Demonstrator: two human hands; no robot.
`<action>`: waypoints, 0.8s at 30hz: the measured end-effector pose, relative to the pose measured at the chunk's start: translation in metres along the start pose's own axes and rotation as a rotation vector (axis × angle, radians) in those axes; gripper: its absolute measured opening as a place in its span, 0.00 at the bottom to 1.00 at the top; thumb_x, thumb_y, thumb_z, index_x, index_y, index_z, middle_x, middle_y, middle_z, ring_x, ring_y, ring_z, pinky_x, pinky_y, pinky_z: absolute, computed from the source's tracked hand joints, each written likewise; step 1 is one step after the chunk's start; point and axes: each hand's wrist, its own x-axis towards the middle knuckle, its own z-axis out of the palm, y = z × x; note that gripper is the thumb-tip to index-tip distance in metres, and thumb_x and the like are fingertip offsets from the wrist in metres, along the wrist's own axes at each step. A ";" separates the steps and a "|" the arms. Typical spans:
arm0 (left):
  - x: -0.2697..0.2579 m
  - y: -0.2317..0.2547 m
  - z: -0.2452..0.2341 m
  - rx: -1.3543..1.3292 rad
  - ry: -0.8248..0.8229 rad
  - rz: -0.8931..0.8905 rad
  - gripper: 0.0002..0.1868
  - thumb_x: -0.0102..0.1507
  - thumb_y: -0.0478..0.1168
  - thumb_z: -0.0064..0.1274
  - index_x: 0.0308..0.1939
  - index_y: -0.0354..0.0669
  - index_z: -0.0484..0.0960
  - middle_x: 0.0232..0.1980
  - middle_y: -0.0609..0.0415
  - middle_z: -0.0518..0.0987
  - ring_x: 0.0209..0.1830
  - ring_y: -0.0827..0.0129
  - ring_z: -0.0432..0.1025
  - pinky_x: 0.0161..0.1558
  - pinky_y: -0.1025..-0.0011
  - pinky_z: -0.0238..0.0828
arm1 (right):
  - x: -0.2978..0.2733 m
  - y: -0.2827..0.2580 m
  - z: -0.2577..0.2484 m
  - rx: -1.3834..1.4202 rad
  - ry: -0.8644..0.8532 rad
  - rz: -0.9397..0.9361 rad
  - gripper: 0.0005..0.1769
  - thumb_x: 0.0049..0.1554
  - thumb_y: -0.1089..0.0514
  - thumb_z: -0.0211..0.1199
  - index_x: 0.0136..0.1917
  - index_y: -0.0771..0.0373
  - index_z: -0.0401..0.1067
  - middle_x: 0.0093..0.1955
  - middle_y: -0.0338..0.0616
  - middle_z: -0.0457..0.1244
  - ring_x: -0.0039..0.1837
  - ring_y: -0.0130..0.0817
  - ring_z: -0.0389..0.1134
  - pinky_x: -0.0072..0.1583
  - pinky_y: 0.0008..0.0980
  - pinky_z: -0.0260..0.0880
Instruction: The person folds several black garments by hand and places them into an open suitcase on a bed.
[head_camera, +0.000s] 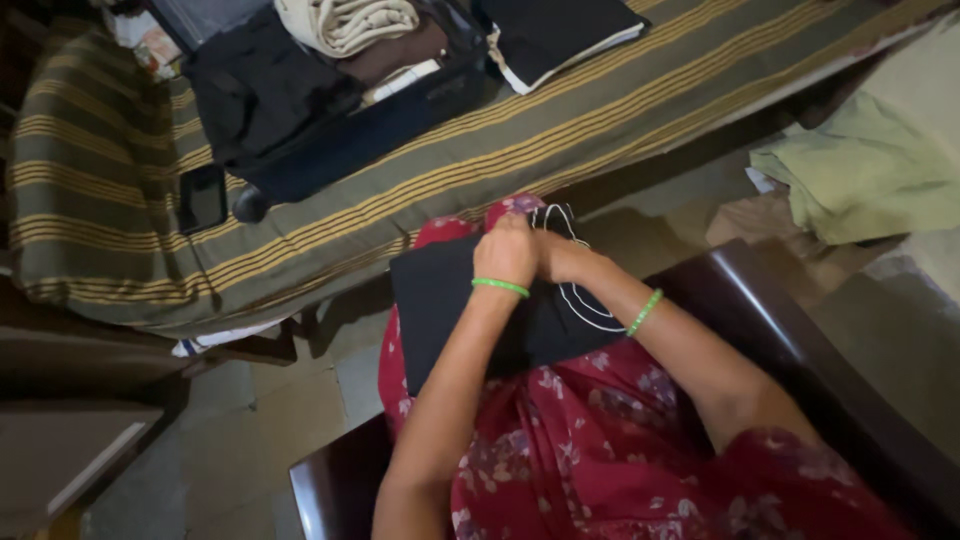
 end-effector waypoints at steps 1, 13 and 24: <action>-0.001 0.004 -0.007 -0.023 0.034 0.053 0.10 0.66 0.37 0.45 0.45 0.35 0.79 0.45 0.37 0.81 0.37 0.43 0.79 0.39 0.51 0.78 | 0.008 0.018 0.012 0.067 -0.029 0.017 0.15 0.57 0.65 0.55 0.58 0.65 0.73 0.61 0.52 0.67 0.65 0.46 0.68 0.65 0.40 0.69; -0.003 0.019 -0.031 -0.114 0.058 0.199 0.19 0.62 0.33 0.46 0.57 0.38 0.78 0.46 0.36 0.81 0.38 0.44 0.79 0.39 0.52 0.78 | 0.003 0.116 0.141 1.580 0.316 -0.089 0.11 0.72 0.57 0.44 0.62 0.55 0.67 0.57 0.43 0.64 0.65 0.37 0.64 0.67 0.40 0.64; -0.003 -0.007 -0.075 -0.144 0.097 0.122 0.13 0.68 0.43 0.47 0.51 0.41 0.79 0.51 0.43 0.80 0.52 0.47 0.77 0.51 0.53 0.77 | 0.014 0.052 0.138 1.320 0.198 0.073 0.12 0.68 0.57 0.46 0.63 0.53 0.65 0.55 0.44 0.63 0.63 0.40 0.64 0.64 0.39 0.64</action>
